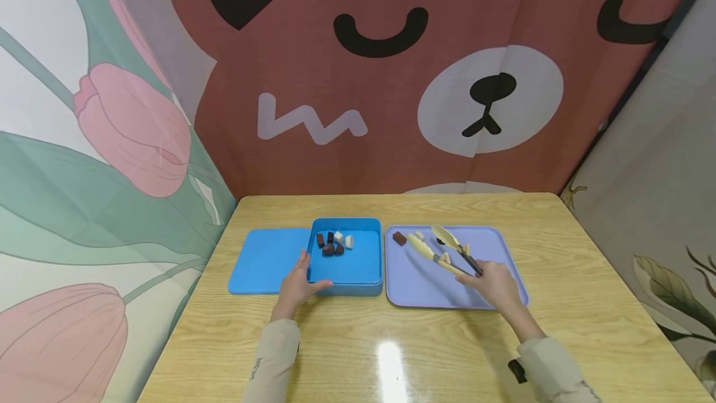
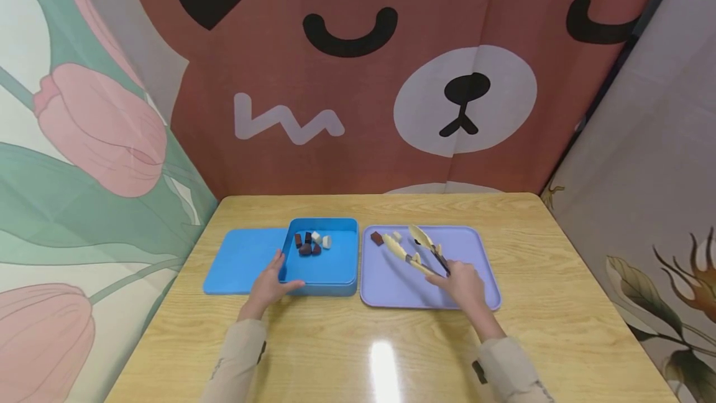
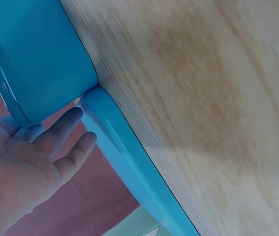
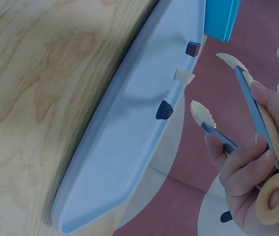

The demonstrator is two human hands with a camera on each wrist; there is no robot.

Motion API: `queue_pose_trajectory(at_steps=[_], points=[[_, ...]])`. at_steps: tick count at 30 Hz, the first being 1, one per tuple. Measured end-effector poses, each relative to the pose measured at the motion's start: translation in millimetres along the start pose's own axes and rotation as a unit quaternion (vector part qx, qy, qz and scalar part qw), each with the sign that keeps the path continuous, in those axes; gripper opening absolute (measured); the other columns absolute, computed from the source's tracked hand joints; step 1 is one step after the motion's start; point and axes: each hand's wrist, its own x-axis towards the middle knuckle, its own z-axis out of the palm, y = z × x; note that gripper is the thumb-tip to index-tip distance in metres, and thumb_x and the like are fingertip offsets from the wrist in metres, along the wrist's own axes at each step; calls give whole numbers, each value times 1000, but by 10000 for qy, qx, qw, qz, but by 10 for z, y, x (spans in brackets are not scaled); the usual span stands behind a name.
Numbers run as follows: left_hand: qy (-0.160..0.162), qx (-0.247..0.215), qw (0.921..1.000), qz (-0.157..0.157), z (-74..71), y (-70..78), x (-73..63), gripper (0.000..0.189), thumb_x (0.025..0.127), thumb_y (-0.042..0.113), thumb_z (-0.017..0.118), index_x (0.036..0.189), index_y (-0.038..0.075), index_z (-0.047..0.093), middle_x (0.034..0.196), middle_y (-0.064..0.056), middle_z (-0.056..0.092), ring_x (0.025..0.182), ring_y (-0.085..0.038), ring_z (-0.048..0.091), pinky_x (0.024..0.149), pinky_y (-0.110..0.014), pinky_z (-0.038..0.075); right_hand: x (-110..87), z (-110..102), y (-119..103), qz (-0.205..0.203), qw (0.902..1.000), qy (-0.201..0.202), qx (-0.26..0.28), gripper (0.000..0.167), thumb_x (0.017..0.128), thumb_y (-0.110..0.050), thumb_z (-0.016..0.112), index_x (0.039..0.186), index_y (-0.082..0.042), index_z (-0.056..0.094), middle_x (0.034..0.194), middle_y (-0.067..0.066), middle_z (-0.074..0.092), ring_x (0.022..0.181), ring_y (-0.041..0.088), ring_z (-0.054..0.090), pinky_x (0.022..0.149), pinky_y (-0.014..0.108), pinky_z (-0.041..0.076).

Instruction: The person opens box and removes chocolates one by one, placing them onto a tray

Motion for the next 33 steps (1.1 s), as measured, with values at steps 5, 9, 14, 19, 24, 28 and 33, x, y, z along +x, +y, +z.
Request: queue_pose_trajectory(at_steps=[5,9,14,19,24,28,33], points=[[27,3,10000,17,8,0,4,98,69,45,72,137,-7,26,145,-18,15,128,-37,23,97,-48,30,11,1,-26,-113,9998,181,53,43,72,-44,70,62,-10,46,50,-3,31,46,11,28,41,24,24],[18,-30,10000,21,3,9,-1,97,69,43,72,137,-7,25,145,-18,14,128,-36,22,98,-47,30,18,13,-76,-159,9996,215,98,39,72,-43,70,66,-8,52,49,-3,30,45,10,26,40,24,24],[4,-40,10000,-5,-1,19,-15,96,70,42,72,138,-7,25,145,-18,14,129,-36,21,98,-47,29,28,55,-172,-315,9989,275,189,34,73,-36,72,82,-4,66,50,-3,36,46,12,32,39,25,27],[-36,-19,10000,-90,-4,19,-14,97,70,43,72,139,-5,23,146,-16,12,129,-35,20,99,-46,28,36,105,-285,-592,9972,412,217,42,72,-34,73,97,0,68,53,-3,45,48,13,38,39,26,31],[-61,-35,9999,-110,-4,14,-8,97,70,42,72,139,-5,23,146,-16,12,129,-35,20,99,-47,28,51,174,-388,-944,9941,511,143,44,71,-33,73,99,0,68,54,-4,47,48,12,38,39,25,32],[-73,-67,9999,-90,-5,18,-14,97,70,43,72,139,-5,23,146,-17,12,129,-36,20,98,-48,28,67,235,-462,-1389,9886,566,-103,44,72,-29,74,103,0,67,54,-3,49,47,12,38,38,25,31],[-60,-93,9999,-69,-5,11,-14,97,70,43,72,139,-5,24,146,-17,12,129,-36,20,99,-48,28,65,307,-548,-1832,9792,758,-424,38,71,-25,74,102,-2,67,65,8,61,47,15,45,39,28,35]])
